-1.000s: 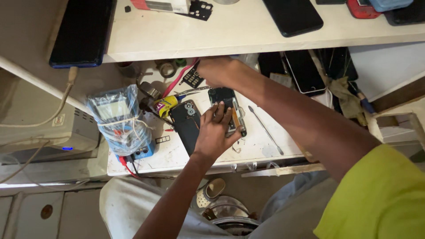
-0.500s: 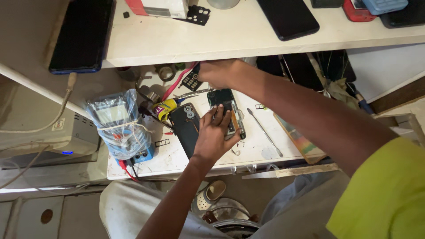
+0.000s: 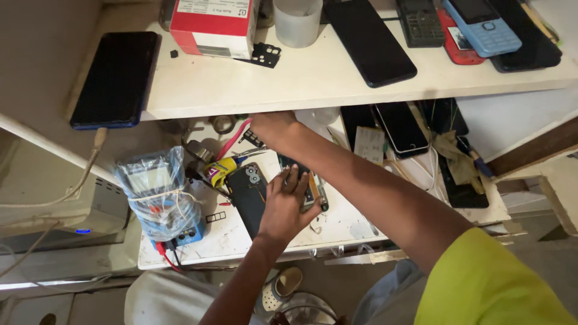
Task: The person works at a cluttered repair bench, using a screwdriver to unscrew and pry open a smartphone. They remove the back cover, lift out the battery and internal components, and continue manipulating the exposed board and parts with their hands and small tools.
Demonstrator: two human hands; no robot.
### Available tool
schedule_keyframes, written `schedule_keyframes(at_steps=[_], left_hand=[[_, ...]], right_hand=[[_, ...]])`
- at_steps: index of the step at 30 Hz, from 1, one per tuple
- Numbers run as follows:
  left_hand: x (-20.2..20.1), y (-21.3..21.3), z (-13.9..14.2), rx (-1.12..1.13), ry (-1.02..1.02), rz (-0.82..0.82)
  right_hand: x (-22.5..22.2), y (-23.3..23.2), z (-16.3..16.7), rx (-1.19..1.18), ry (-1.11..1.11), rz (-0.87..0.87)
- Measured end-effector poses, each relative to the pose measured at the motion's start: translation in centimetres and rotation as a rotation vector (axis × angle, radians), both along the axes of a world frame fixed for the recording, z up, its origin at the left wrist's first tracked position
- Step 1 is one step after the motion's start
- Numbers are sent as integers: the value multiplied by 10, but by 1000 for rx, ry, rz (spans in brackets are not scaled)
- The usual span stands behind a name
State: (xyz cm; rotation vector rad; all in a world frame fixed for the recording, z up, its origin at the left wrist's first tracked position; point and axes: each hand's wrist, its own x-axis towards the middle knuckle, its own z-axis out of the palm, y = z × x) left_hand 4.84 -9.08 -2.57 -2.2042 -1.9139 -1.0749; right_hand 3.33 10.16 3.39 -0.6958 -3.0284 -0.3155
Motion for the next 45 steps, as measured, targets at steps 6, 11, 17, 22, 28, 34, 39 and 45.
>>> schedule_keyframes(at_steps=[6, 11, 17, 22, 28, 34, 39, 45], left_hand=[[1, 0, 0, -4, -13, -2], [2, 0, 1, -7, -16, -1], [1, 0, -1, -9, 5, -9], [0, 0, -2, 2, 13, -2], [-1, 0, 0, -16, 8, -12], [-1, -2, 3, 5, -12, -16], [-1, -1, 4, 1, -23, -8], [0, 0, 1, -9, -20, -4]], right_hand=[[6, -9, 17, 35, 8, 7], [6, -8, 19, 47, 66, 34], [15, -3, 21, -59, 133, 51], [19, -2, 30, -251, -20, 9], [13, -7, 23, -141, 51, -18], [-1, -11, 16, -154, 19, -96], [-6, -16, 21, -114, -78, -109], [2, -11, 25, -136, -64, -3]])
